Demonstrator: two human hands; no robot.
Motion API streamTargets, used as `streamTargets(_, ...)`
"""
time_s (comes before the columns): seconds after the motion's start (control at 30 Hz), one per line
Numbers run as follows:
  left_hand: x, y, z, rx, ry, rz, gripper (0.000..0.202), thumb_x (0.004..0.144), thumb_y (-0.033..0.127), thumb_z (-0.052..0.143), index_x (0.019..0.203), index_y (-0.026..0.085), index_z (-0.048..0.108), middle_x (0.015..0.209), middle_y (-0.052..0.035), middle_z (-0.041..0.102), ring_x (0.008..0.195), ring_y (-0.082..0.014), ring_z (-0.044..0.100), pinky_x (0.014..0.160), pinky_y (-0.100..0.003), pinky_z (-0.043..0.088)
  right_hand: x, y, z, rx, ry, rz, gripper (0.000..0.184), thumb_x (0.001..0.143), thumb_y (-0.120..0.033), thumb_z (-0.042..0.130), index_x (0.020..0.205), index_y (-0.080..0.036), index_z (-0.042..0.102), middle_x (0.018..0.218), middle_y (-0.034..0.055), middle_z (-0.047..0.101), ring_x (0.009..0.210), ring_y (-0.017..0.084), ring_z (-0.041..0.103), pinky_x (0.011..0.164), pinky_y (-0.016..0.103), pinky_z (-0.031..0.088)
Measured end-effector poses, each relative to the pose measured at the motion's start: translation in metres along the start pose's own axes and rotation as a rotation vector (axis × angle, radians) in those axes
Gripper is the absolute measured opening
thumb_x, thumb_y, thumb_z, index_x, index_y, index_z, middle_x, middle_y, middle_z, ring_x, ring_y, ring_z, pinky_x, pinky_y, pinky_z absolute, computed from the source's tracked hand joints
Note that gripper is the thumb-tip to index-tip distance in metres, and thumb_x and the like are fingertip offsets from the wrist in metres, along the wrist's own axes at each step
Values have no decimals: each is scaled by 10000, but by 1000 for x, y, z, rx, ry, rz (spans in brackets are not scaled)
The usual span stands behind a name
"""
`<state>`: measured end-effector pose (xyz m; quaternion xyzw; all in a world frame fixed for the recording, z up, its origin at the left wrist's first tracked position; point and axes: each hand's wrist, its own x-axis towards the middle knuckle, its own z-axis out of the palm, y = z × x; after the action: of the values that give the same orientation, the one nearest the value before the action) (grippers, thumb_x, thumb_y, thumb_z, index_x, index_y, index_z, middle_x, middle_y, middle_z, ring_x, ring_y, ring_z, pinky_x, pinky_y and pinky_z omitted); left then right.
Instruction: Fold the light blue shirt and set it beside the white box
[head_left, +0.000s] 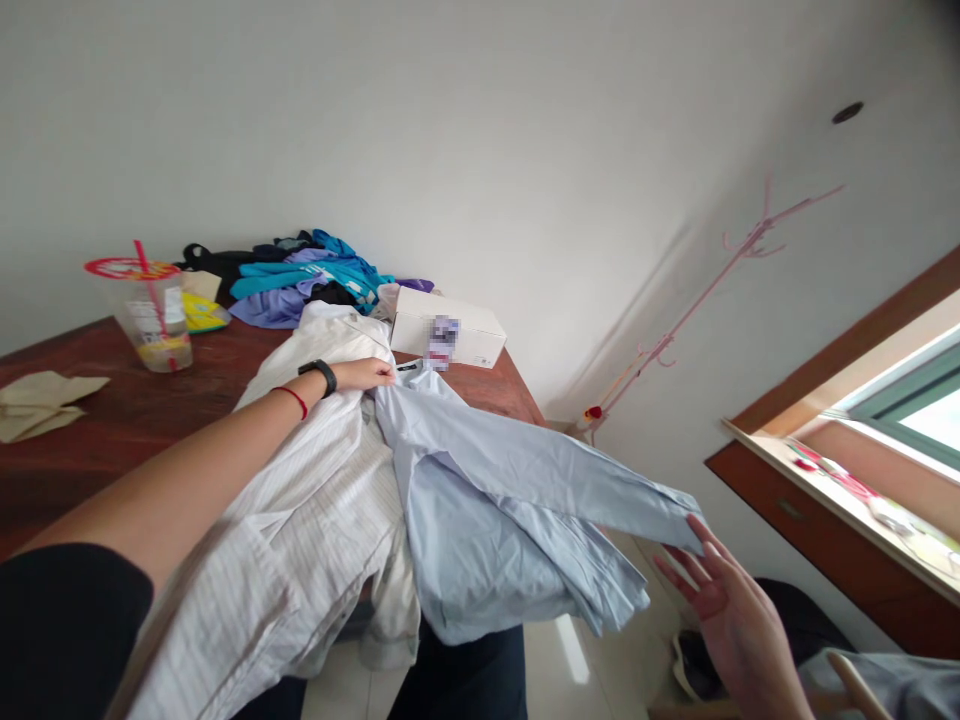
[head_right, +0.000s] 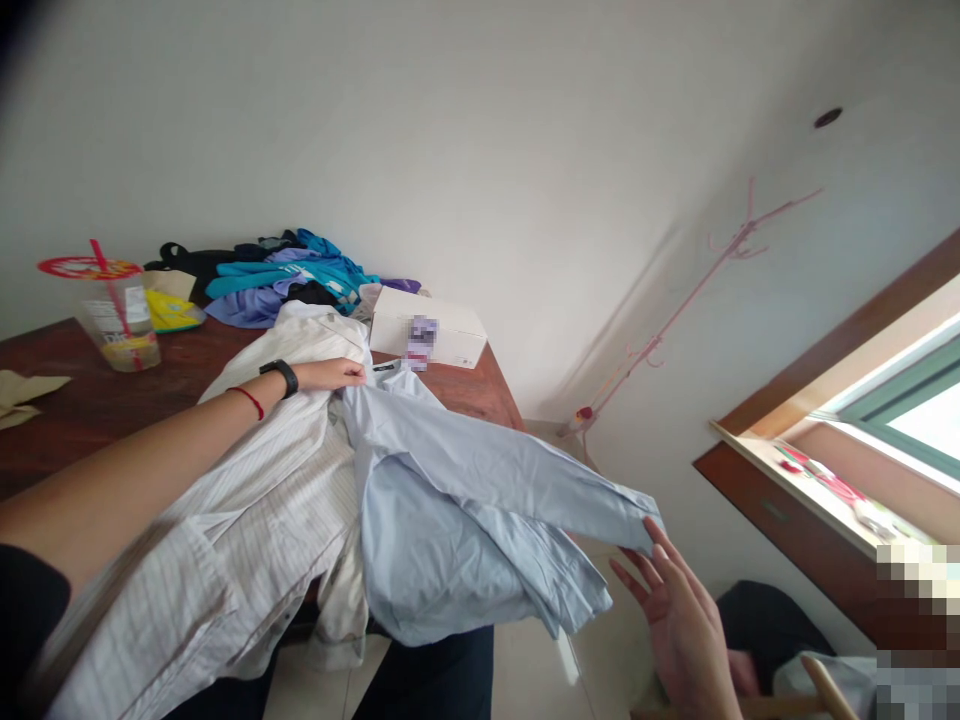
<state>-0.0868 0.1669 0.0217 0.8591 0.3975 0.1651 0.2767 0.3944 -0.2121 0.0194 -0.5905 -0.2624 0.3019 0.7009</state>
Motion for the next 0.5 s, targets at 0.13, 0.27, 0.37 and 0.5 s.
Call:
streamTargets(0.13,-5,-18,13,-49,84,-2,452,1016,508,396,875,106,547,781,43,569,779,-98,457,768,-172,335,1,12,11,-94,-22,122,665,733,-489,816,1316,-205,666,1366,114,651,1057,287,720,763,336,642)
streamTargets(0.27,-5,-28,21,-73,126,16,502,1013,544,370,918,88,557,798,44,562,794,-98,465,787,-188,317,-13,34,11,-293,-4,139,754,707,-540,826,1337,-170,641,1098,111,756,862,233,736,676,279,602)
streamTargets(0.37,-3,-32,22,-86,125,27,518,1002,545,379,937,68,571,821,41,578,806,-96,478,802,-194,311,-47,62,14,-426,17,-5,624,719,-587,800,1180,-178,702,747,19,707,605,143,606,558,218,512)
streamTargets(0.5,-2,-29,21,-108,116,33,543,981,541,407,954,32,595,821,34,598,815,-98,477,821,-205,311,-114,122,38,-547,-155,-31,466,745,-661,731,793,-198,720,531,-28,519,498,116,472,485,208,409)
